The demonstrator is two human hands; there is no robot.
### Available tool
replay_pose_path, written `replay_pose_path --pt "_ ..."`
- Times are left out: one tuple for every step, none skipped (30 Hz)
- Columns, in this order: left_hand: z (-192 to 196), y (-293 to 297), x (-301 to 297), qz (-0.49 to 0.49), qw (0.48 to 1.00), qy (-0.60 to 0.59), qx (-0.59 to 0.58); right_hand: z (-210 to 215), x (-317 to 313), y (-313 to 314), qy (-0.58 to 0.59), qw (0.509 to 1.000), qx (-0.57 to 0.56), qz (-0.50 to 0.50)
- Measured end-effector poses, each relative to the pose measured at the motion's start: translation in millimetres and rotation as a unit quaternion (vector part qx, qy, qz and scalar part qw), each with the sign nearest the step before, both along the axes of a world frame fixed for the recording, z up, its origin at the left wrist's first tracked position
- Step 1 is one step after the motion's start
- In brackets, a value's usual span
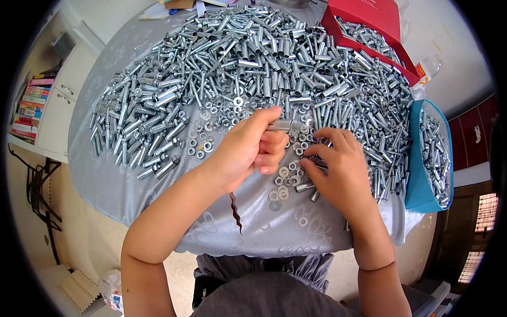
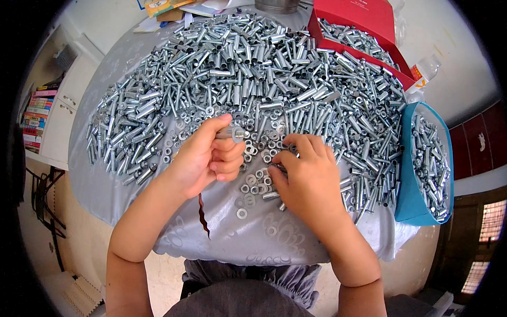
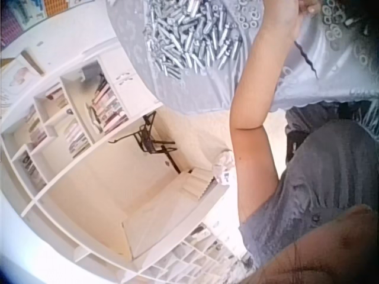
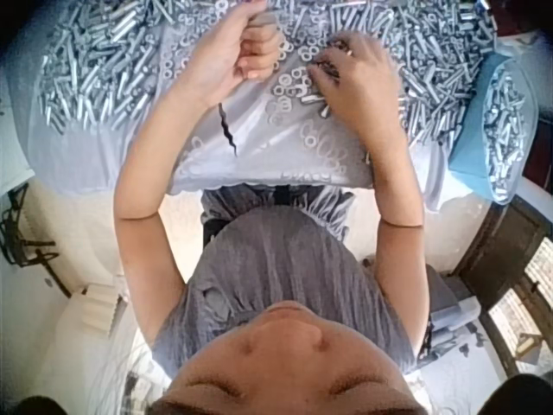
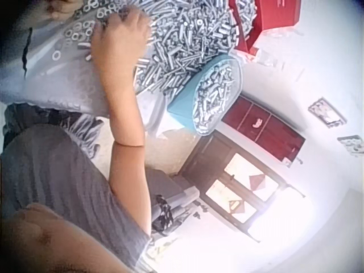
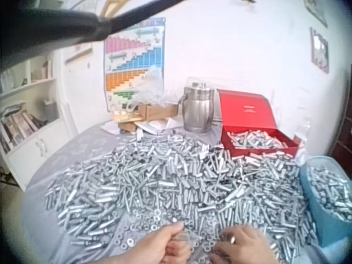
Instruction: The person repeatedly picks up metal bolts and washers from a large pile on a table, threads the washers onto the bolts by hand, and places the assembled units into a blue container. The process is continuous and repetitive throughout the clip.
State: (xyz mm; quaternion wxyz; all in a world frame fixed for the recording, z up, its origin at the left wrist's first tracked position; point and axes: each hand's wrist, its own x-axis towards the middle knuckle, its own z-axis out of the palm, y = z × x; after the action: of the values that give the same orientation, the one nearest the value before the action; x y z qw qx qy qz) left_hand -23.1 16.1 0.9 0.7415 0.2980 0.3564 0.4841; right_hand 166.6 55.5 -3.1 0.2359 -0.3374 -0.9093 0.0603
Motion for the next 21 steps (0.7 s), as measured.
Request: replay_pose_path --pt "0 0 0 0.002 1.0 0.001 -0.005 -2 -1 0 0.001 1.0 0.002 0.004" --pt "0 0 1 0.004 1.0 0.002 -0.011 -3 -1 -1 0.002 1.0 0.003 0.007" --pt "1 0 1 0.005 1.0 0.004 -0.016 -2 -1 -1 0.007 1.0 -0.003 0.013" --pt "0 0 1 0.004 1.0 0.01 -0.011 0 -1 -1 0.013 1.0 -0.008 0.017" --pt "1 1 0 0.003 1.0 0.017 -0.006 1 -2 -1 0.02 0.999 -0.014 0.023" --pt "1 1 -1 0.003 1.0 0.024 -0.001 1 -1 0 0.036 0.998 -0.031 0.032" --pt "-1 0 -1 0.001 1.0 0.013 -0.004 0 -1 2 0.053 0.997 -0.049 0.04" --pt "-4 0 -3 -0.002 1.0 0.002 -0.005 0 -1 3 0.069 0.994 -0.064 0.048" --pt "-6 0 -4 -0.004 1.0 -0.009 -0.007 3 -2 2 0.12 0.981 -0.148 0.032" --pt "-5 0 -3 0.001 1.0 0.014 -0.008 9 -2 -1 0.17 0.958 -0.23 0.016" --pt "-3 1 0 0.006 0.999 0.036 -0.01 12 -2 -3 0.217 0.925 -0.311 -0.002" --pt "-2 0 3 0.011 0.998 0.059 -0.013 9 0 -3 0.286 0.892 -0.348 0.023" --pt "-2 0 3 0.005 0.999 0.049 -0.023 11 0 -5 0.323 0.865 -0.382 0.035" --pt "-2 -2 3 0.002 0.999 0.041 -0.033 13 -1 -7 0.36 0.834 -0.415 0.05" --pt "-2 -3 3 -0.002 0.999 0.033 -0.044 16 -1 -8 0.395 0.801 -0.446 0.064" --pt "-2 -3 4 -0.003 0.998 0.04 -0.047 19 0 -8 0.383 0.798 -0.46 0.074" --pt "-2 -4 4 -0.006 0.998 0.046 -0.051 20 1 -7 0.389 0.782 -0.481 0.068" --pt "-3 -4 5 -0.008 0.997 0.052 -0.055 20 1 -6 0.396 0.767 -0.502 0.062" --pt "-4 -5 5 -0.014 0.997 0.055 -0.053 20 2 -5 0.402 0.75 -0.522 0.055" --pt "-2 -5 6 -0.02 0.997 0.059 -0.05 20 3 -4 0.396 0.743 -0.536 0.06" --pt "-1 -5 6 -0.025 0.997 0.064 -0.047 21 4 -3 0.389 0.736 -0.55 0.064"
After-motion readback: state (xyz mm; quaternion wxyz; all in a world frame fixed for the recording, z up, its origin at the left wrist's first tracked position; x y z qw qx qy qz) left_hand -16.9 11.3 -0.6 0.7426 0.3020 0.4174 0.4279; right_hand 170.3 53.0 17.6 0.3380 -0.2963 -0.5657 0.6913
